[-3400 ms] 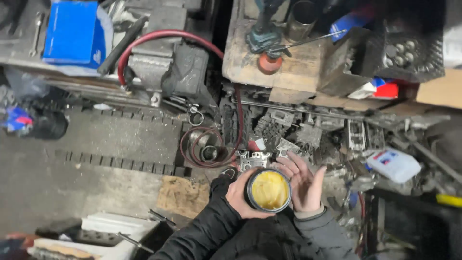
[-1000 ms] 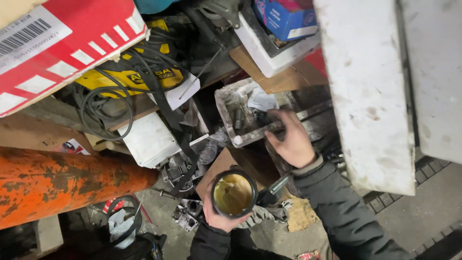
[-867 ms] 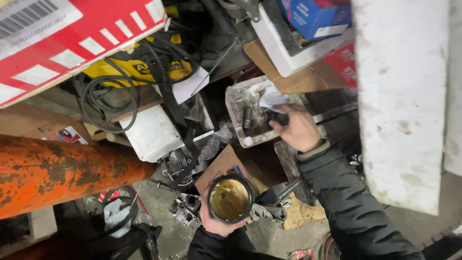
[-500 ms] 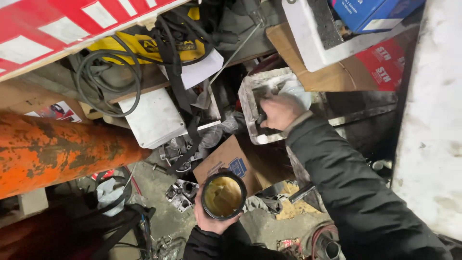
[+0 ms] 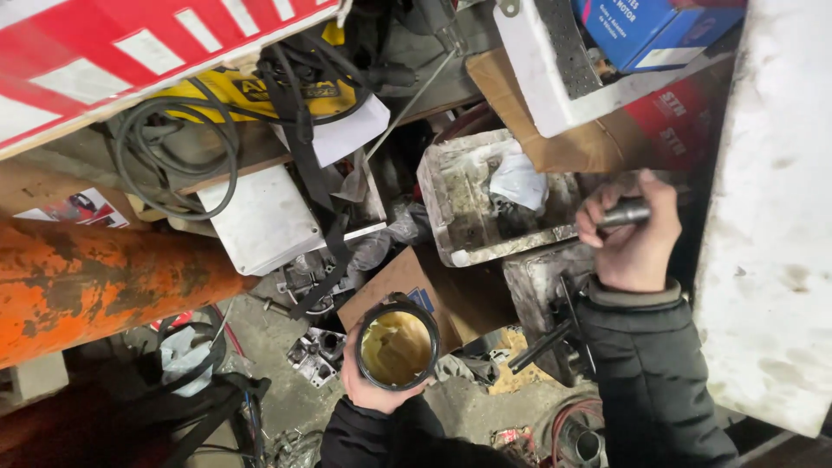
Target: The person gathers hand tools at a cluttered workshop workbench. They pick up a jar of grease, carry it across the shop, then collect sockets, wrenches, pliers and a screwdriver from the tool wall and bench, placing them one at a time into a white styrofoam tray and wiping some tools with a plastic bag.
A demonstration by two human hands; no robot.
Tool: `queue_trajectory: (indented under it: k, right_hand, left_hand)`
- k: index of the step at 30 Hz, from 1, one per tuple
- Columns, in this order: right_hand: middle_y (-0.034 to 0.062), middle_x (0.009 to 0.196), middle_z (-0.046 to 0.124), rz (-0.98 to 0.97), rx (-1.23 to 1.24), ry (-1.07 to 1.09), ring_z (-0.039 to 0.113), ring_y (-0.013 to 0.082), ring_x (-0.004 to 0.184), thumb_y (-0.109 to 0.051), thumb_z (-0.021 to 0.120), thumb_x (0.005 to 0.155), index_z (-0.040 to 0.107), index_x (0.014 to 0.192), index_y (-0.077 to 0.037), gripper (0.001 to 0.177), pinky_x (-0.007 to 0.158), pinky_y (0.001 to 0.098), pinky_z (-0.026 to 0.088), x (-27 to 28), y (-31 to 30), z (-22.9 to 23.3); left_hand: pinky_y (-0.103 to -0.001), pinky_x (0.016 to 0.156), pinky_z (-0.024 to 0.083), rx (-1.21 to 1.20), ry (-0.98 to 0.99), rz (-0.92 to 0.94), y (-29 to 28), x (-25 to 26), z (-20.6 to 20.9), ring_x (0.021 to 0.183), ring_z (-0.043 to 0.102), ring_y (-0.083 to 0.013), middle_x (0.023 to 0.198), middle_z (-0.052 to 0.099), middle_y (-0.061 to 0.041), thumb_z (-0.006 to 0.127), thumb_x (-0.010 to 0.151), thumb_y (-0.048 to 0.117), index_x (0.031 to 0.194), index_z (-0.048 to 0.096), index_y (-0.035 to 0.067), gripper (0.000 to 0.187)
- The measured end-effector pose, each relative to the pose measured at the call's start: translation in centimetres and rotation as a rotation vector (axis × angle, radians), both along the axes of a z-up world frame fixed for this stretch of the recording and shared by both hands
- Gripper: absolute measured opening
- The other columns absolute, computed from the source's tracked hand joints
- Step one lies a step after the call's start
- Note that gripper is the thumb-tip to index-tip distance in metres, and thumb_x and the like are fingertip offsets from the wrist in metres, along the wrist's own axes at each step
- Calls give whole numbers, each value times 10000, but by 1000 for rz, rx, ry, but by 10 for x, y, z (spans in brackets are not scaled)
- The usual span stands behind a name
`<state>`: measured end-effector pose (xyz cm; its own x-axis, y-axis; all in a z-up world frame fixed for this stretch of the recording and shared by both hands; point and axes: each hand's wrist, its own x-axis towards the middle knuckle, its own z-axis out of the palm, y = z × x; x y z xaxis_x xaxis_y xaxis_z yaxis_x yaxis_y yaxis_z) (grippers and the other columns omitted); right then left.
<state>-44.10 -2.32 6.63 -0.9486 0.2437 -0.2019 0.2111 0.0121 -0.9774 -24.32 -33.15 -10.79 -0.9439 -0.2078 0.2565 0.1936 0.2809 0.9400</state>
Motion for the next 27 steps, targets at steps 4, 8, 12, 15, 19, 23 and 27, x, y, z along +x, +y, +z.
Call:
queue_trajectory:
  k: [4, 8, 12, 15, 19, 23, 27]
  right_hand:
    - [235, 842, 636, -3, 737, -99, 597, 383, 733, -524, 757, 958, 669, 992, 49, 581, 648, 429, 430, -18, 6, -28]
    - [233, 858, 719, 405, 1396, -207, 705, 437, 782, -607, 855, 755, 773, 949, -80, 568, 657, 506, 561, -47, -13, -63]
    - [185, 824, 738, 358, 1330, -99, 711, 404, 774, -416, 820, 859, 794, 959, -126, 308, 688, 493, 567, -48, -6, -63]
    - [175, 793, 737, 265, 1226, 28, 717, 352, 687, -358, 806, 863, 796, 994, -92, 296, 638, 440, 562, -40, 36, -67]
    - [222, 741, 692, 47, 1218, -117, 675, 313, 617, -387, 842, 944, 770, 919, 0, 395, 626, 424, 514, -10, 79, -41]
    - [146, 852, 744, -149, 1036, 40, 701, 227, 715, -286, 826, 910, 785, 1022, -39, 275, 667, 375, 515, 3, 86, -30]
    - [134, 862, 749, -219, 1008, 6, 700, 207, 721, -270, 856, 877, 777, 1021, -32, 290, 678, 363, 518, 4, 84, -34]
  left_hand:
    - [-425, 1056, 534, 14, -12, -46, 5, -4, -4, 1230, 657, -321, 1371, 601, -207, 1013, 494, 386, 1456, 390, -41, 1223]
    - [-427, 1061, 540, 84, -45, -98, 12, -2, -7, 1234, 673, -322, 1372, 618, -205, 1014, 538, 358, 1475, 377, -39, 1200]
    - [-409, 1005, 569, 48, -97, -89, 13, 11, -17, 1179, 696, -304, 1322, 634, -192, 1026, 487, 367, 1443, 408, -25, 1203]
    - [-417, 1020, 552, 37, -58, -83, 12, 10, -15, 1189, 677, -311, 1331, 617, -192, 1012, 503, 368, 1453, 390, -31, 1204]
    - [-415, 1000, 568, 21, -118, -76, 12, 9, -20, 1158, 707, -292, 1303, 650, -167, 1022, 470, 366, 1432, 426, -15, 1194]
    - [-431, 1015, 542, 68, -128, -57, 14, 4, -30, 1204, 659, -303, 1340, 599, -188, 1023, 463, 350, 1452, 388, -27, 1235]
    - [-438, 1030, 523, 66, -99, -65, 15, -1, -39, 1224, 626, -312, 1356, 564, -203, 1010, 466, 360, 1472, 358, -30, 1260]
